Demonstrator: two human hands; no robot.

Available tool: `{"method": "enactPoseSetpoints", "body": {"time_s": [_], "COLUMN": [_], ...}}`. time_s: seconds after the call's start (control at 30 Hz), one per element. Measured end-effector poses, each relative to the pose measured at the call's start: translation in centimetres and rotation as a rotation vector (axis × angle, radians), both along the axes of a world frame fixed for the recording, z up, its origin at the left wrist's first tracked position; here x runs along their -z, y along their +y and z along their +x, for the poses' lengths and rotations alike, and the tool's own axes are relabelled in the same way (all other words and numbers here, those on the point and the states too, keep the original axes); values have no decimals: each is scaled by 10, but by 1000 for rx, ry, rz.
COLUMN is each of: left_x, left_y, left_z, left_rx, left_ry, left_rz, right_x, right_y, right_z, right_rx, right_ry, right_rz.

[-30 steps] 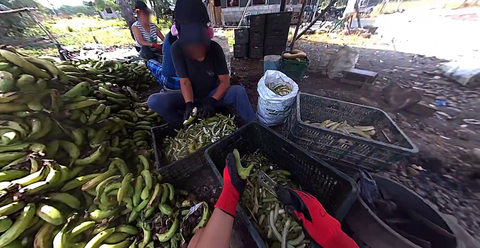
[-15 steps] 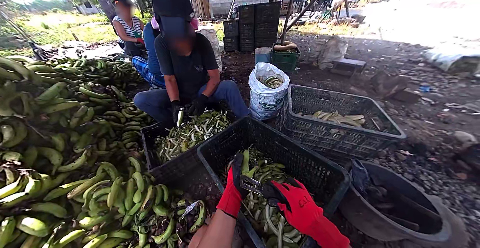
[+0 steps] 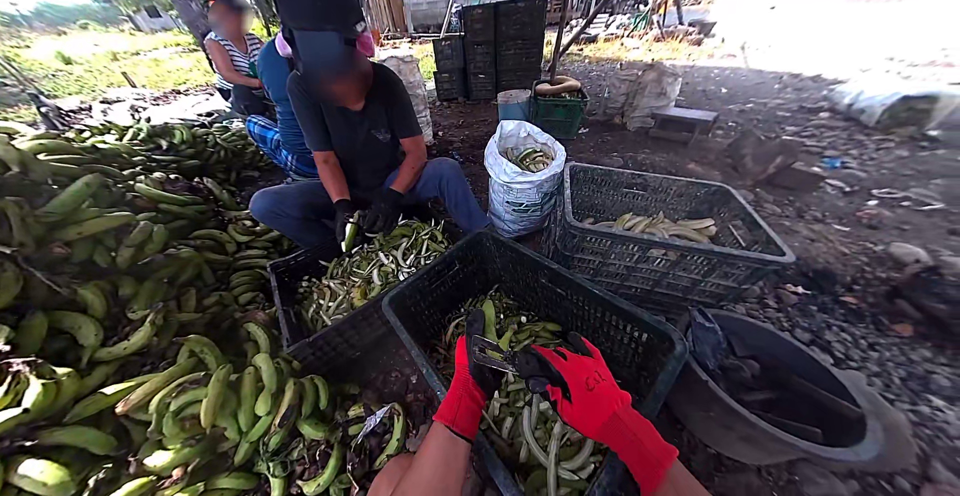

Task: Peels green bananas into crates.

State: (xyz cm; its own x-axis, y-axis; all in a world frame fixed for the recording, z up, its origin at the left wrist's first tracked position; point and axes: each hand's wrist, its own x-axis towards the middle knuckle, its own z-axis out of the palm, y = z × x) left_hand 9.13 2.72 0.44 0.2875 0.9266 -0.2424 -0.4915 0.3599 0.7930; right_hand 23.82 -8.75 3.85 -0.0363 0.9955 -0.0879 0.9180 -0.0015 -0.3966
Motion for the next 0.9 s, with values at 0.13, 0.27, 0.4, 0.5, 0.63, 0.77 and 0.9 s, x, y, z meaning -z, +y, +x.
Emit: {"method": "enactPoseSetpoints", "body": {"time_s": [0.13,0.27,0.4,0.5,0.63,0.77,0.9], "left_x": [-9,-8,-12,-11,-13,-14,-1], "left_y": [9,10,10,9,5,-3,-14], "left_z": [-15,-26,-29,-30,-31,-28,-21], "left_rx": [-59,-115,114,193,291,291,181], "left_ry": [-58,180,102,87,122,107,173], "left_rz": [-111,77,73,137,139,199,490], "right_x": [17,7,7,9,11,8,3], "right_y": [2,-6,-7,-9,-7,2,13], "right_z": [34,24,14,11,6,4,1], "right_rx": [155,61,5,-72,-138,-98,78], "right_ry": [48,149,176,180,137,73,4], "right_rz": [-153,-52,-76,-29,-75,-151,-190]}}
